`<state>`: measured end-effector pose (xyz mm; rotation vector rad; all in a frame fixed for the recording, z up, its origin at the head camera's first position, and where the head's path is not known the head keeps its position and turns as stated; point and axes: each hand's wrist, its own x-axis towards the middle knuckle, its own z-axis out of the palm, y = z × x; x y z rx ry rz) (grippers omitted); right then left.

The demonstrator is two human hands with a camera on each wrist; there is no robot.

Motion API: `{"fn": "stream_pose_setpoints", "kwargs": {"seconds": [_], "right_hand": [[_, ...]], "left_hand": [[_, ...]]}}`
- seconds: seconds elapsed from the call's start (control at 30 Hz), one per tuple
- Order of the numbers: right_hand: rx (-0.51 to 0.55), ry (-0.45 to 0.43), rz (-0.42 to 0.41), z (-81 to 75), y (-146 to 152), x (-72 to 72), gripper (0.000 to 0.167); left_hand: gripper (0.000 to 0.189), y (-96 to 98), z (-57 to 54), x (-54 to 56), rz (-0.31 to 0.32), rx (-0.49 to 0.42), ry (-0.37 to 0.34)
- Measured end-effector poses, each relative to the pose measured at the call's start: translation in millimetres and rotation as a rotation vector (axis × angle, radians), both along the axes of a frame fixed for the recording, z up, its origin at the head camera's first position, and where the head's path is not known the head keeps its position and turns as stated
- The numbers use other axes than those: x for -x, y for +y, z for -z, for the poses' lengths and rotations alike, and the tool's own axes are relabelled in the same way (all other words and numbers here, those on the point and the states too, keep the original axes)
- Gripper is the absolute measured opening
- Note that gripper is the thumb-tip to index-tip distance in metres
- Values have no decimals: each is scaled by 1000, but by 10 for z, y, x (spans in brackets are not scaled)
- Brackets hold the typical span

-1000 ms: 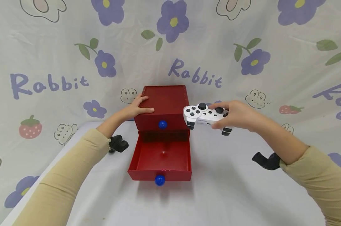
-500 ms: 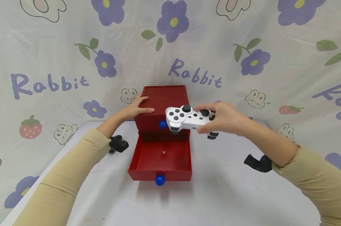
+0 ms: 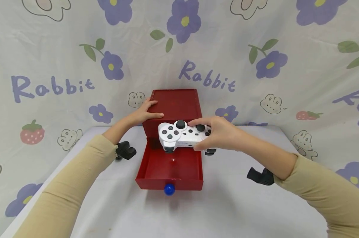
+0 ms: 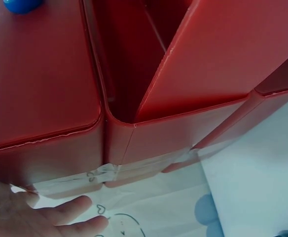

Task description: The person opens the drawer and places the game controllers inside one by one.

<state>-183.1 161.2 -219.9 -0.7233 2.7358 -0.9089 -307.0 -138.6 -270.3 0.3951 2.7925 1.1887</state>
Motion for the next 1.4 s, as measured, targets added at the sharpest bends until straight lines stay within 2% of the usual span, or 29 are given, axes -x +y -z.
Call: {"fn": "stream_pose_setpoints", "kwargs": {"seconds": [0.33, 0.83, 1.4], "right_hand": [[-26, -8, -47, 150, -142, -4, 60], [48, 45, -131, 453, -281, 30, 58], [69, 22, -120, 731, -388, 40, 58]], "left_hand": [[81, 32, -5, -33, -11, 8, 4], [80, 58, 2, -54, -21, 4, 22], [80, 64, 1, -110, -13, -19, 10]]}}
